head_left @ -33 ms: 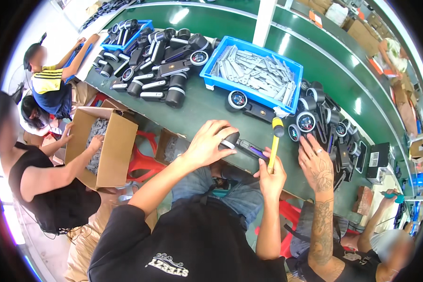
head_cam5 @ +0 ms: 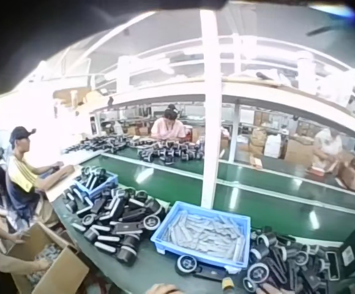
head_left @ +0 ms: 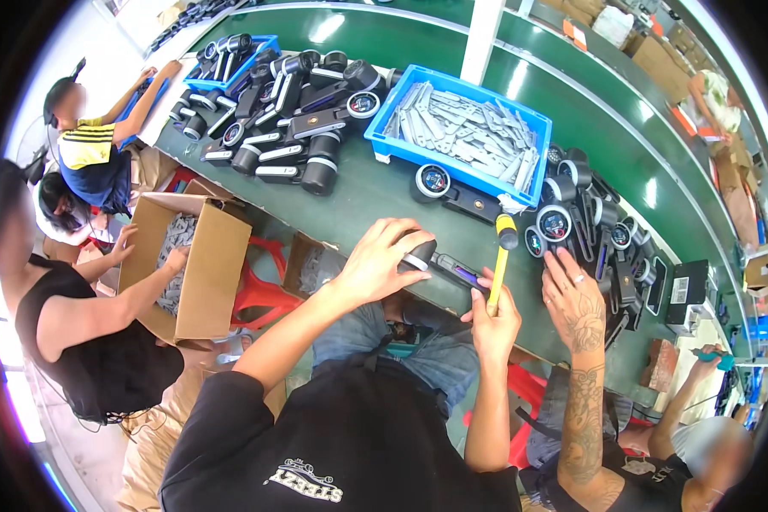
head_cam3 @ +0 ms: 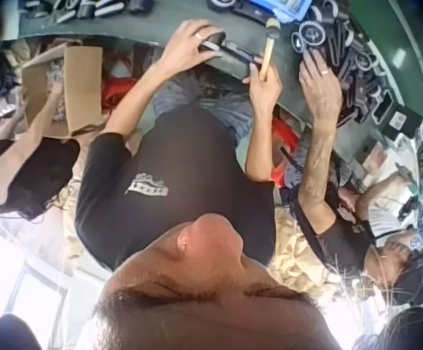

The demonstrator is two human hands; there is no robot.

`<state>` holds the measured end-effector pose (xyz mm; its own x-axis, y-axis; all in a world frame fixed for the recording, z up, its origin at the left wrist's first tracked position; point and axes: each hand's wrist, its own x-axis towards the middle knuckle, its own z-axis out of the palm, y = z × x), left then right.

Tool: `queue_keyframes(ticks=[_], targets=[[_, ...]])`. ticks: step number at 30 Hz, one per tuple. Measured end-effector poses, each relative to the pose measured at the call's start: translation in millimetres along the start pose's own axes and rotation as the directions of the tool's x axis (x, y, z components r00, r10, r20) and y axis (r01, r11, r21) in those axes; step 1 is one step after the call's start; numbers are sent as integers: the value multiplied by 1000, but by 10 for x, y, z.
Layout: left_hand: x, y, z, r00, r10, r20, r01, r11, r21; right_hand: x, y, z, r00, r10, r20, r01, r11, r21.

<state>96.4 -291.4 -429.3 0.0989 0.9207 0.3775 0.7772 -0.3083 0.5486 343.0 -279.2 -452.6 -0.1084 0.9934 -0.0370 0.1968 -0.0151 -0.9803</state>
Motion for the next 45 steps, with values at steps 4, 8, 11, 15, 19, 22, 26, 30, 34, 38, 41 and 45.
queue_keyframes(ticks=[4,8,11,15,19,22,26,30,34,38,41,45], targets=[[81,-68,-76,999,42,-21,-42,999,-12,23,43,16,1000,15,-6,-15,1000,2],[554,-386,-375,969,17,-246,-12,1000,23,5,-8,-7,998,-45,35,44,998,42],[1132,-789,-546,945,87,-316,-23,980,200,-32,95,-66,999,42,34,-43,999,14],[1794,-1094,-580,990,71,-123,-25,941,339,-47,119,-131,999,35,22,-37,994,106],[2194,-1381,-298,962,229,145,-270,855,442,-48,60,-109,997,71,12,-72,988,136],[2337,-1396,-290,942,124,312,-270,832,484,-66,39,-124,999,52,11,-53,989,139],[2228,-1392,-520,919,350,182,-394,820,415,-65,35,-126,999,54,8,-54,980,192],[1760,-642,-665,787,610,-87,-553,761,339,-130,216,-193,995,39,-90,-14,965,262],[634,212,-393,840,447,307,-508,847,157,-346,-47,-118,995,53,-84,-5,869,495],[158,330,-19,700,709,-90,-707,705,52,-488,-212,-57,984,172,43,-175,905,388],[79,277,87,696,707,-126,-705,706,62,-499,-264,-105,967,249,53,-253,918,305],[103,209,111,696,708,-121,-710,704,33,-482,-278,-158,949,296,113,-315,917,245]])
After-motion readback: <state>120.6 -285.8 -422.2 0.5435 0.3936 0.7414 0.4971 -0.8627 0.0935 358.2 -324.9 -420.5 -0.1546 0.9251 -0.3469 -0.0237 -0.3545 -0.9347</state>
